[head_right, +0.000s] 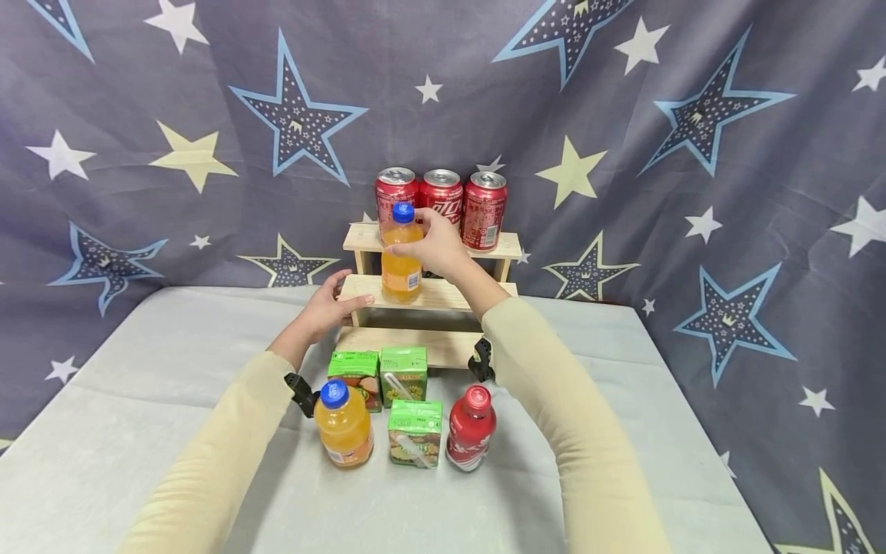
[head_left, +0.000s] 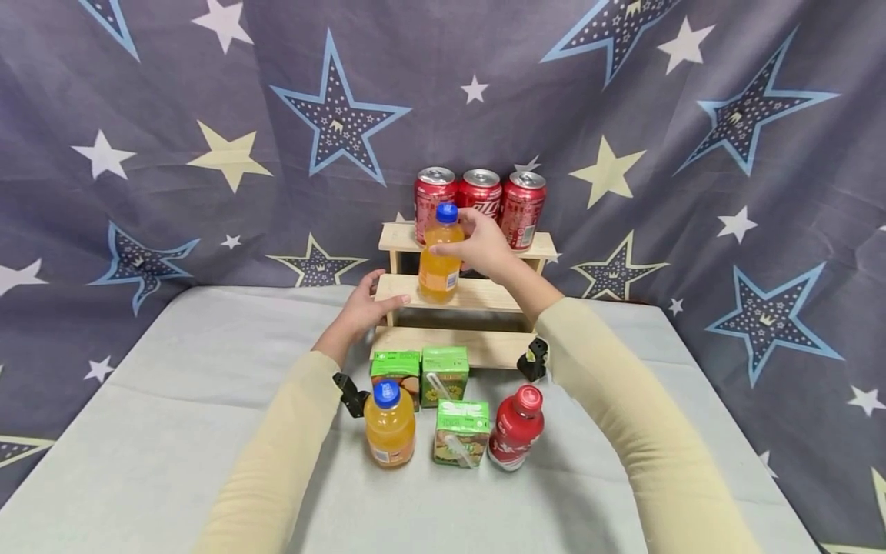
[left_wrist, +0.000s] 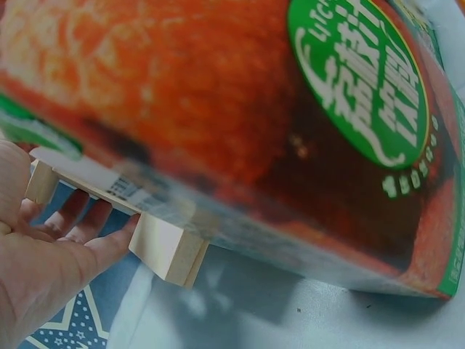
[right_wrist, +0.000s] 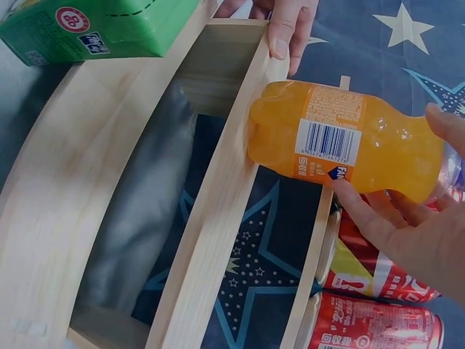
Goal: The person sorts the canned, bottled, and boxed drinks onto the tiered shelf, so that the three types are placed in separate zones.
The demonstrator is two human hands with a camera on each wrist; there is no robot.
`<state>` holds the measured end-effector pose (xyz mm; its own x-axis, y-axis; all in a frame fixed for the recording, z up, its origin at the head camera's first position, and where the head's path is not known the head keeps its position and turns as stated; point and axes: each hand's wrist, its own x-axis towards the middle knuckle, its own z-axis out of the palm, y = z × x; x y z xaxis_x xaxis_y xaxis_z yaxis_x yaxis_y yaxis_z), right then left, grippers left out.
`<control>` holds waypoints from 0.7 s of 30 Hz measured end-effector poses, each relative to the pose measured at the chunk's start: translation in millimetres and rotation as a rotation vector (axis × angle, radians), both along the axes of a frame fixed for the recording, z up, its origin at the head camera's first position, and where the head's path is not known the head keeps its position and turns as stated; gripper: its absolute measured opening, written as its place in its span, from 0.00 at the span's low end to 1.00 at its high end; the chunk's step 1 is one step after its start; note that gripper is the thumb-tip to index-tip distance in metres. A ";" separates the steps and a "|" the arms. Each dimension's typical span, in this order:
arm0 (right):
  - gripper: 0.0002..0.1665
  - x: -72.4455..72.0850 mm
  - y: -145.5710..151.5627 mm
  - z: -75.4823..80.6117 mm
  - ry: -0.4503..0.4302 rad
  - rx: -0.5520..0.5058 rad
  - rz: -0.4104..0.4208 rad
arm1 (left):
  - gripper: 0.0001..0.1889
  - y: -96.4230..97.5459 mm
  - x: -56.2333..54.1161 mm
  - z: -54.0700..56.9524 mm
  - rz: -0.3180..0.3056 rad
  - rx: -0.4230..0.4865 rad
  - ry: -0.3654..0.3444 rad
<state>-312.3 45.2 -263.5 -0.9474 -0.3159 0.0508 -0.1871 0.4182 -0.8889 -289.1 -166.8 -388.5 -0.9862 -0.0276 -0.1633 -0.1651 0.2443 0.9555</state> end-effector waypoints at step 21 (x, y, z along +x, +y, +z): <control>0.43 -3.7 -5.0 -2.1 0.012 0.022 0.004 | 0.46 2.4 10.5 15.4 -0.013 0.024 -0.029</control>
<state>-316.0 40.2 -265.7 -0.9454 -0.3211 0.0557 -0.1999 0.4365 -0.8772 -278.6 -164.5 -373.1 -0.9813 -0.0107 -0.1922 -0.1897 0.2237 0.9560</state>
